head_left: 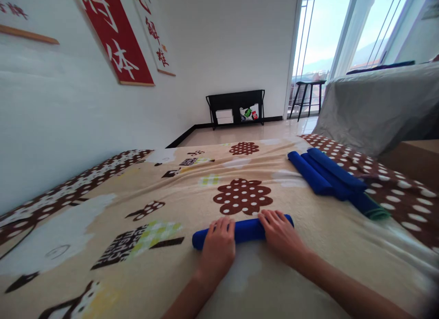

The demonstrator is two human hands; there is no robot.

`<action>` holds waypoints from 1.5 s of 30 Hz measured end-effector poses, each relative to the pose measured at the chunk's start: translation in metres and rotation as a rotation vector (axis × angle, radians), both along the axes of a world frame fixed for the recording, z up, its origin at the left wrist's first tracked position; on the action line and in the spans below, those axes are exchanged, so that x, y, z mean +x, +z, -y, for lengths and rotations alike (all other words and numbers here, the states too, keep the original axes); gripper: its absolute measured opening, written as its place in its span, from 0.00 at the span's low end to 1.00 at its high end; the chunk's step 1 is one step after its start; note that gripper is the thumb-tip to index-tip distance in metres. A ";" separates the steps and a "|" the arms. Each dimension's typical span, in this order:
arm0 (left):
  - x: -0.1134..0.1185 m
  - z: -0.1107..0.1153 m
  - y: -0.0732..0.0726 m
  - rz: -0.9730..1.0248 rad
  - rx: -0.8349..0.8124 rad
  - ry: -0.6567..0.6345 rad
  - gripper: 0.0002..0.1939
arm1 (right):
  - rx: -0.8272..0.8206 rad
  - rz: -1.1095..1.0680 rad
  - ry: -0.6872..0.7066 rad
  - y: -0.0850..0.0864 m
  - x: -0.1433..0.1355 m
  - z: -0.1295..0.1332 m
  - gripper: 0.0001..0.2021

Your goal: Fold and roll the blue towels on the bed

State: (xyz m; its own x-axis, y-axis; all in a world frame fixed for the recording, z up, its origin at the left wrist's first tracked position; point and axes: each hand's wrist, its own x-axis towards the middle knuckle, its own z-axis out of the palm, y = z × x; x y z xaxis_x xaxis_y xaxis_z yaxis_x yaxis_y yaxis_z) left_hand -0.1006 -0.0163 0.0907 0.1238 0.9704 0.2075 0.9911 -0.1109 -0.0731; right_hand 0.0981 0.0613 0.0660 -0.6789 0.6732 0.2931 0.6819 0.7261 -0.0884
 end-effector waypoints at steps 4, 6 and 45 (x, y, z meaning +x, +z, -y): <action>-0.005 -0.005 -0.018 0.018 -0.053 -0.141 0.28 | -0.029 -0.019 0.182 -0.016 0.008 -0.003 0.30; -0.028 0.002 -0.025 0.023 -0.041 -0.146 0.29 | -0.063 -0.027 0.210 -0.022 0.031 -0.012 0.31; 0.064 0.048 -0.010 1.096 -0.381 -0.163 0.16 | 0.254 -0.247 0.382 0.286 0.032 0.029 0.16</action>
State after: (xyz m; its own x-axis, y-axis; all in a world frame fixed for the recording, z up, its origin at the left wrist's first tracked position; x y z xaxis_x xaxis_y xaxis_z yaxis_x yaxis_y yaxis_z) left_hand -0.0364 -0.0643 0.0809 0.1884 0.9819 -0.0204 0.4750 -0.0729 0.8769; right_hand 0.1304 0.0319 0.3521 -0.7519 0.2782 0.5977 0.3454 0.9384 -0.0022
